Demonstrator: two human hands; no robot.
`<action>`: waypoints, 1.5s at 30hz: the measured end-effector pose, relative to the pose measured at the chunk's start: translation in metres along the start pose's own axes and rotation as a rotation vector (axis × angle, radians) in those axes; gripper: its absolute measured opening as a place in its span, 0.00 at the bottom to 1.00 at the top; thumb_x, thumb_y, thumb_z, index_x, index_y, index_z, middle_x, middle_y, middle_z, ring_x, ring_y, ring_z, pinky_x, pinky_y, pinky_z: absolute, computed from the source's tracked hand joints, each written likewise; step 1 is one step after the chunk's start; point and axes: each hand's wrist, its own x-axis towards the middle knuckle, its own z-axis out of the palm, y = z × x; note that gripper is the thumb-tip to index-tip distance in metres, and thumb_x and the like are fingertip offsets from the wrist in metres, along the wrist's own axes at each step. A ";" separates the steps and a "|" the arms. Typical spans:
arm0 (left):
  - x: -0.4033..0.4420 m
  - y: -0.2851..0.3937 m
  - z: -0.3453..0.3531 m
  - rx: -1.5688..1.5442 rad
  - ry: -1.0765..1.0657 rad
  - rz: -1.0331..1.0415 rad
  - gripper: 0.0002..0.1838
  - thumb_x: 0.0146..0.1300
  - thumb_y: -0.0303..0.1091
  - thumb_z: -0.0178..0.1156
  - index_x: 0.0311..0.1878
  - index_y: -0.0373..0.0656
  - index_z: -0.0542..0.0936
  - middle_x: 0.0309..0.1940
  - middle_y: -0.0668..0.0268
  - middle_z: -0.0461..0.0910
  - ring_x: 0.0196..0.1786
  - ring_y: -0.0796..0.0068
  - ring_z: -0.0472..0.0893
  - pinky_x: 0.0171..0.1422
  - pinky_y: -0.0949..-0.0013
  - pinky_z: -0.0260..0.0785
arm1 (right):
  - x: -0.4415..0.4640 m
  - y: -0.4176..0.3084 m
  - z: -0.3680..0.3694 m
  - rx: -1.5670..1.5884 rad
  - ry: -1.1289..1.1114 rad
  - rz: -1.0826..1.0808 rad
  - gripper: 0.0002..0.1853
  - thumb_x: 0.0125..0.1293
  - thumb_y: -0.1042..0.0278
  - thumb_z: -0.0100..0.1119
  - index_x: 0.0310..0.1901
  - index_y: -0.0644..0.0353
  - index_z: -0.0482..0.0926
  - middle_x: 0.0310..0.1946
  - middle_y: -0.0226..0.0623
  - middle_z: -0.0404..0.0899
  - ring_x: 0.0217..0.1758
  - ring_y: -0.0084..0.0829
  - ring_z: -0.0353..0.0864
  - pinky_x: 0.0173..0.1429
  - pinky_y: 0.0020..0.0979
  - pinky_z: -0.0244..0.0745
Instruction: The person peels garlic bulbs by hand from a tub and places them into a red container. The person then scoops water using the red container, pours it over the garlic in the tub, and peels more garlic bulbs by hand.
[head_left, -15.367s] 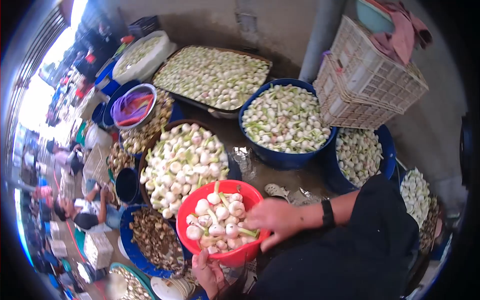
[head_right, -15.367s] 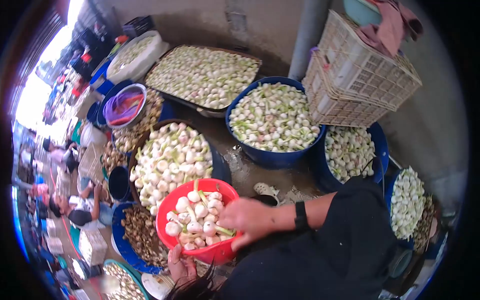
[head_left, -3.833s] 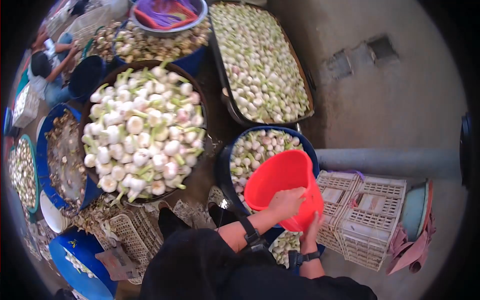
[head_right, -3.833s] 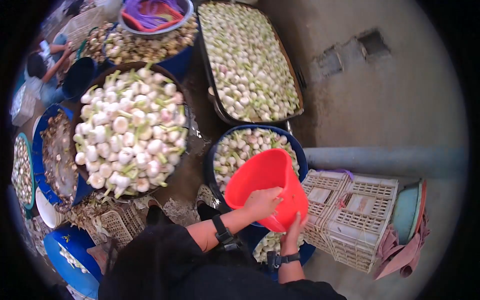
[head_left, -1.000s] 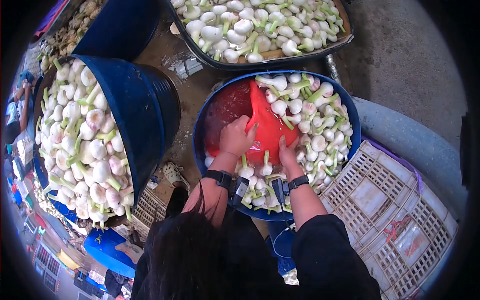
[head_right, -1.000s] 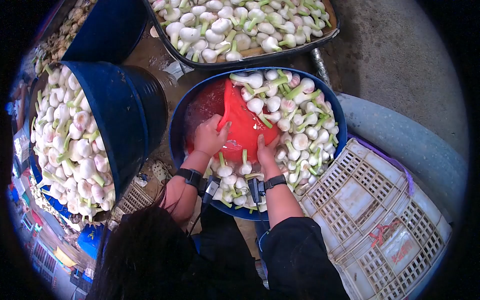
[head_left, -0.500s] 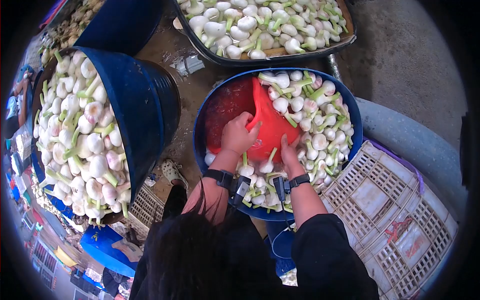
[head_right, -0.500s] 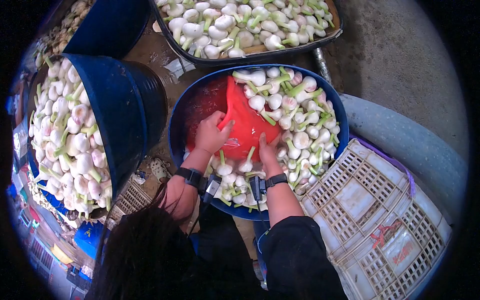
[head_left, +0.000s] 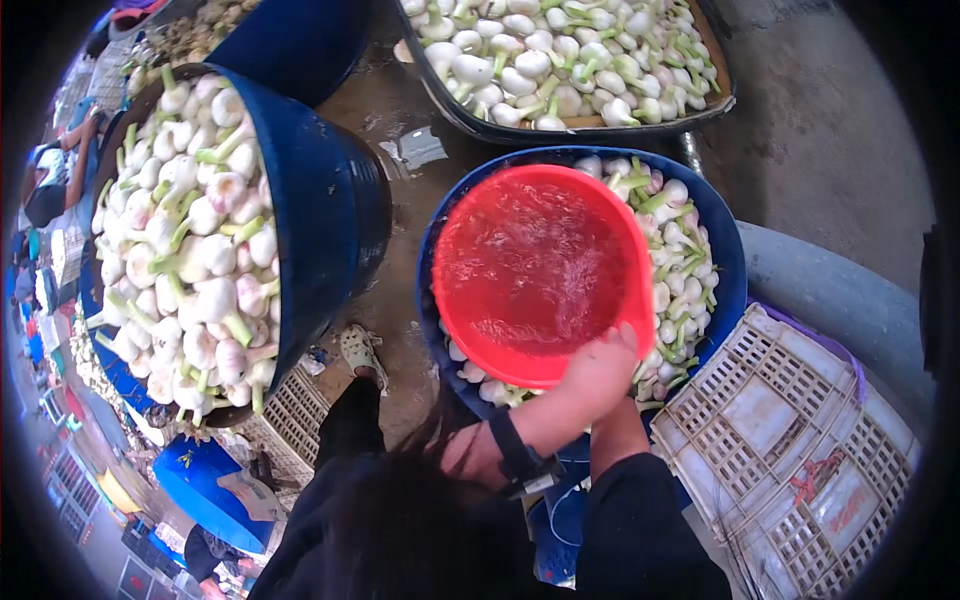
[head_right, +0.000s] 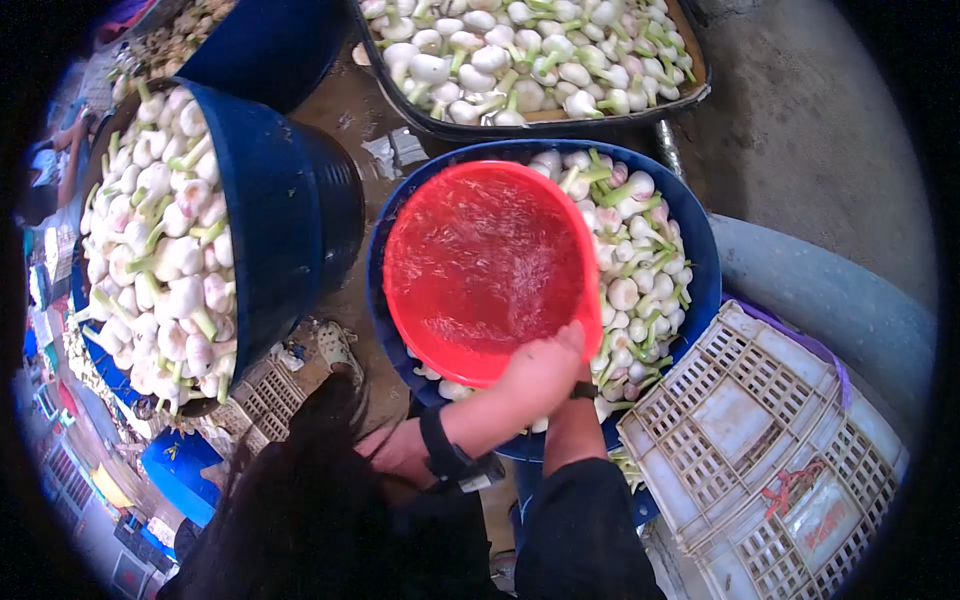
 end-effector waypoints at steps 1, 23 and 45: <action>-0.010 0.010 0.001 0.143 0.130 0.086 0.22 0.53 0.28 0.50 0.53 0.31 0.68 0.33 0.58 0.79 0.29 0.67 0.83 0.28 0.69 0.75 | -0.015 -0.006 0.002 0.102 0.026 0.033 0.21 0.68 0.44 0.39 0.52 0.49 0.69 0.46 0.34 0.74 0.47 0.30 0.75 0.45 0.33 0.72; -0.276 0.060 -0.254 -0.213 0.247 -0.052 0.05 0.51 0.29 0.51 0.30 0.38 0.74 0.20 0.56 0.79 0.27 0.58 0.82 0.27 0.58 0.75 | -0.302 -0.101 0.337 0.249 -0.083 0.048 0.31 0.64 0.36 0.36 0.60 0.50 0.63 0.52 0.37 0.71 0.52 0.34 0.73 0.53 0.39 0.71; -0.421 -0.084 -0.404 -0.150 0.518 0.056 0.09 0.46 0.26 0.55 0.33 0.37 0.73 0.22 0.52 0.78 0.29 0.53 0.81 0.32 0.56 0.72 | -0.359 -0.084 0.520 0.032 -0.191 0.131 0.41 0.59 0.27 0.30 0.66 0.47 0.54 0.64 0.44 0.56 0.65 0.45 0.58 0.56 0.57 0.64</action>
